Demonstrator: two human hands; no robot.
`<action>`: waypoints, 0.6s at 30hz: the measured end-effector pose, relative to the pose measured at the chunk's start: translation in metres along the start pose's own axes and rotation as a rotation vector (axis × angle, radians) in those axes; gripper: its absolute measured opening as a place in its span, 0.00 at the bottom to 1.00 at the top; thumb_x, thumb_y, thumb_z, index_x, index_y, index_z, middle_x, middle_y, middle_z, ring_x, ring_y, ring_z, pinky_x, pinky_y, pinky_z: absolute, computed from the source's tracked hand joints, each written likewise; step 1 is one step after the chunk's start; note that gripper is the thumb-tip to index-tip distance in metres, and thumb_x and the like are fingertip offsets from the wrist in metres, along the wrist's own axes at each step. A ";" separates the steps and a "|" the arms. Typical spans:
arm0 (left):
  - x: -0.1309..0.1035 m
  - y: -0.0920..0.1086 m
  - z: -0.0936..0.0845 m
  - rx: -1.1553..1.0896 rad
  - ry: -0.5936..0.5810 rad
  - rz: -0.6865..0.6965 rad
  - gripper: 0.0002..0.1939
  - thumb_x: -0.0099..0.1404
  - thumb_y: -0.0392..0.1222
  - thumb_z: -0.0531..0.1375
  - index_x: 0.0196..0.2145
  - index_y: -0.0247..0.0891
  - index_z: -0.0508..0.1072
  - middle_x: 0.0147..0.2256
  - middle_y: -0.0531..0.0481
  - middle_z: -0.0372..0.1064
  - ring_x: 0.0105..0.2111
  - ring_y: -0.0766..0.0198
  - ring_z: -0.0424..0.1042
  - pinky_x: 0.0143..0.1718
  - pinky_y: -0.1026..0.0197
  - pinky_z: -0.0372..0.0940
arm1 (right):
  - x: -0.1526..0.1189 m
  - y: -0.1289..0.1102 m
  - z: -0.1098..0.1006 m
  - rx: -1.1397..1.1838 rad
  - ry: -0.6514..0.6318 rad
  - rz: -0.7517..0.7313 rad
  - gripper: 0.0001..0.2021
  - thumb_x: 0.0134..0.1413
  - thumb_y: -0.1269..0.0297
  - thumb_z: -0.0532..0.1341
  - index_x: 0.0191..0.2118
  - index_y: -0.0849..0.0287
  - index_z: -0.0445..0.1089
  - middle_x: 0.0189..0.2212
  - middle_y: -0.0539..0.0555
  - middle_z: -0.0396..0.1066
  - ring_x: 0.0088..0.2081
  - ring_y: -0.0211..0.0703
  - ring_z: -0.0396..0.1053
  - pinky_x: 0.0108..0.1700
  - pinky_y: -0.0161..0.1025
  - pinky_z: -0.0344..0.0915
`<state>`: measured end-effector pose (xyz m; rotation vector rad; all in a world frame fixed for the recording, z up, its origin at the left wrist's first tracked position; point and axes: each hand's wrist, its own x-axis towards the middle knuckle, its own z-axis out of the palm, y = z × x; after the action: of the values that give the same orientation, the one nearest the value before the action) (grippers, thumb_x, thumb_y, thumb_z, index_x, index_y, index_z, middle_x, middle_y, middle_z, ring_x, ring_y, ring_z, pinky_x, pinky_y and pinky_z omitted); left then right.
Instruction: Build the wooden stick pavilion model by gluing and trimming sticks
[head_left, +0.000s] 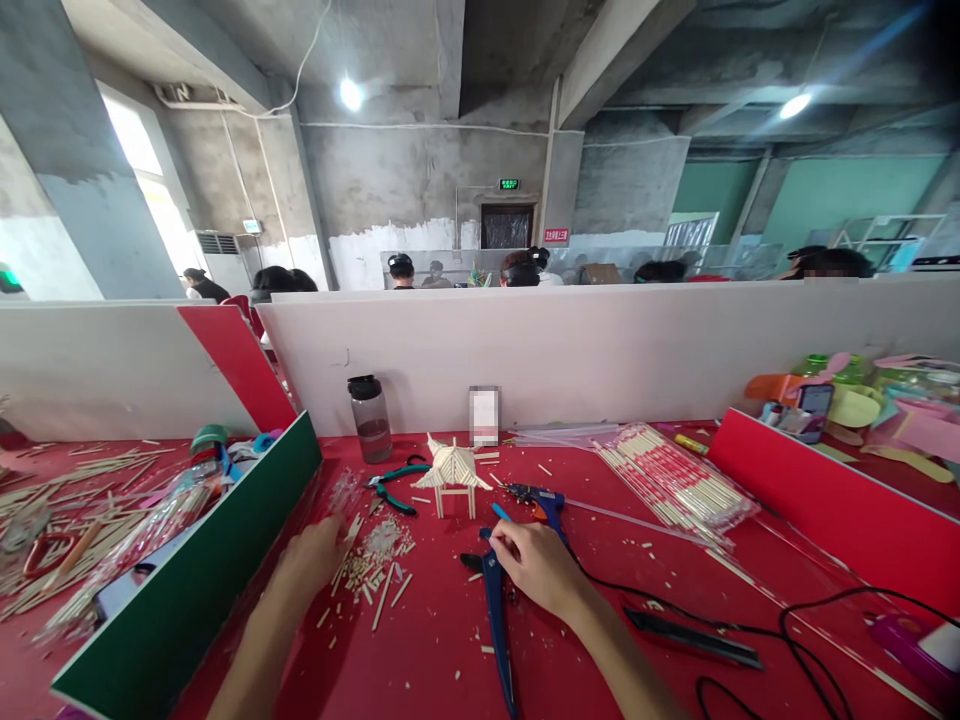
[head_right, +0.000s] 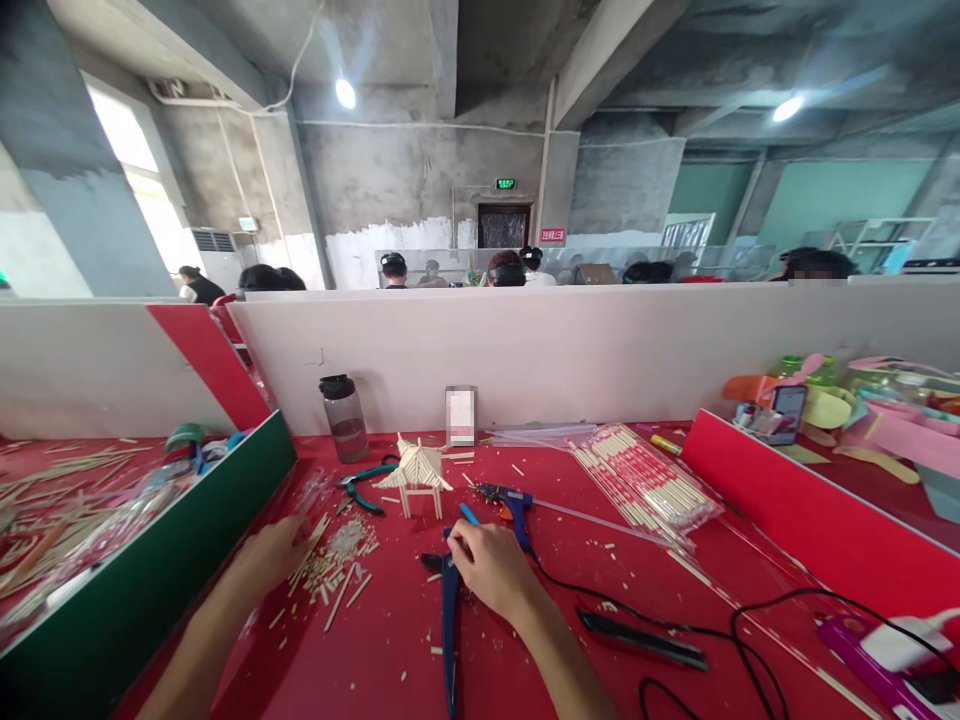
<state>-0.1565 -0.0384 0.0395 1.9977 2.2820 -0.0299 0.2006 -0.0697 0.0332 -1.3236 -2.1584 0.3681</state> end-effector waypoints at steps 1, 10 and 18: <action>0.001 0.003 0.004 0.012 -0.016 -0.007 0.11 0.68 0.42 0.54 0.41 0.37 0.74 0.43 0.38 0.79 0.44 0.48 0.78 0.37 0.59 0.64 | 0.000 0.000 0.000 0.001 -0.001 0.000 0.11 0.65 0.64 0.54 0.34 0.55 0.71 0.24 0.48 0.74 0.25 0.38 0.70 0.30 0.33 0.53; 0.000 0.010 0.007 0.057 -0.036 -0.013 0.13 0.65 0.32 0.51 0.41 0.35 0.74 0.43 0.35 0.78 0.44 0.47 0.78 0.37 0.57 0.64 | -0.001 0.005 0.003 0.003 0.003 -0.002 0.10 0.65 0.65 0.54 0.34 0.55 0.71 0.23 0.48 0.74 0.25 0.39 0.70 0.30 0.33 0.53; -0.001 0.011 -0.002 0.084 -0.051 -0.010 0.13 0.63 0.30 0.50 0.42 0.34 0.72 0.44 0.35 0.78 0.47 0.43 0.76 0.36 0.55 0.63 | 0.000 0.004 0.002 -0.038 0.017 -0.004 0.11 0.66 0.65 0.54 0.33 0.54 0.71 0.22 0.48 0.73 0.23 0.38 0.68 0.29 0.33 0.51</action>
<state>-0.1459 -0.0381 0.0420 2.0004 2.2950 -0.1780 0.2026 -0.0679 0.0292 -1.3387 -2.1633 0.3138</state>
